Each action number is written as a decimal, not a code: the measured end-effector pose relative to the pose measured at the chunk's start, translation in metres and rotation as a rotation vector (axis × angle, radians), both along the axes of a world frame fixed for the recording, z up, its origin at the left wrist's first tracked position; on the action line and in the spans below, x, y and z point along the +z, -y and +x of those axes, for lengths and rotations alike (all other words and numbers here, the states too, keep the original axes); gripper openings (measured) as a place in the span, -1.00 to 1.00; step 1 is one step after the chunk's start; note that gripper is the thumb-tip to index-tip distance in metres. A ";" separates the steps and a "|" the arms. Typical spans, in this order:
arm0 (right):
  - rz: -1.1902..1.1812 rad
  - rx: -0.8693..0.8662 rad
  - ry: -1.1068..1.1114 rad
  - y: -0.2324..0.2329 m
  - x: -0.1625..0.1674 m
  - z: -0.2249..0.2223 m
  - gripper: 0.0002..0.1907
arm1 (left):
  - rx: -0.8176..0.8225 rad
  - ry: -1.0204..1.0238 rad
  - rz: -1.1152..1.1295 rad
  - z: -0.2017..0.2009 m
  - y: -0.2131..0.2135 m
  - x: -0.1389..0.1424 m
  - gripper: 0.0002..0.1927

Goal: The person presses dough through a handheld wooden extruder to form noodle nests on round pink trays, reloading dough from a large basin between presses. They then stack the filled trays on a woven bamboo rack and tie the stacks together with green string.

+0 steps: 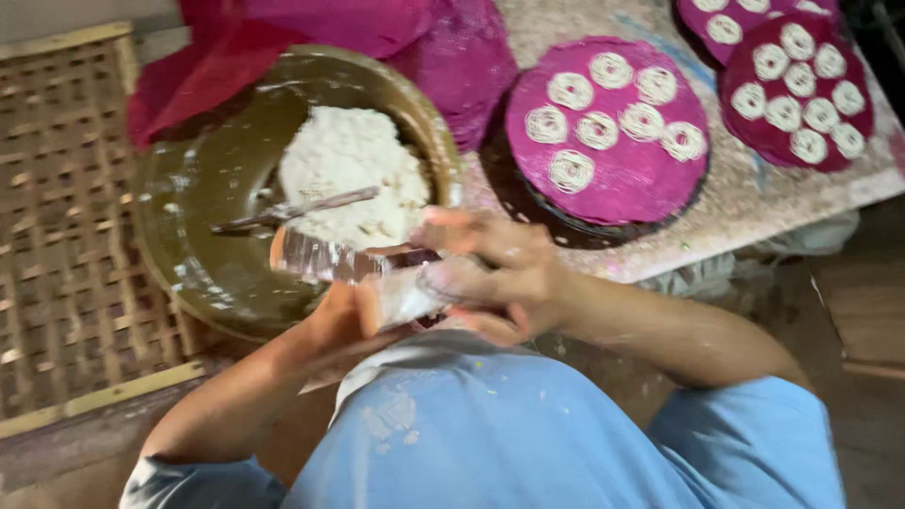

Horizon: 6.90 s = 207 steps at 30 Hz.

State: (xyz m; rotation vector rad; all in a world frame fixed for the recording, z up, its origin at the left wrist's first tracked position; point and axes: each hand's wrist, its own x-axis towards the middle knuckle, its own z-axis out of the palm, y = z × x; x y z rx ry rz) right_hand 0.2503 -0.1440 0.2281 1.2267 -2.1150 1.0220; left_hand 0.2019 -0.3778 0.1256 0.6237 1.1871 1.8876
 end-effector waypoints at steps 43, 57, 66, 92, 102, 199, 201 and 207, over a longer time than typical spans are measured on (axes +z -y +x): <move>0.203 -0.660 1.569 -0.495 -0.090 -0.001 -0.20 | 0.064 0.705 1.043 -0.153 -0.538 -0.106 -0.71; 0.255 -0.723 1.530 -0.497 -0.070 -0.014 -0.25 | 0.163 0.656 0.994 -0.156 -0.546 -0.098 -0.69; 0.007 -0.634 1.403 -0.513 -0.089 -0.011 -0.40 | 0.196 0.676 0.233 -0.183 -0.546 -0.124 -0.42; -0.079 -0.302 1.775 -0.440 -0.076 0.012 -0.29 | 0.226 0.609 0.963 -0.090 -0.451 -0.073 -0.49; 0.321 -0.622 1.467 -0.414 -0.090 0.011 -0.22 | 0.340 0.666 0.978 -0.092 -0.438 -0.101 -0.50; -0.266 -1.178 0.488 -0.506 -0.154 -0.052 -0.79 | 0.762 -0.568 -0.464 -0.141 -0.360 -0.091 -0.83; -0.377 -1.138 0.440 -0.511 -0.145 -0.033 -0.82 | 0.696 -0.571 -0.358 -0.149 -0.371 -0.084 -0.84; -0.692 -1.105 0.457 -0.561 -0.137 0.050 -0.88 | 0.509 -0.483 -0.114 -0.147 -0.452 -0.069 -0.80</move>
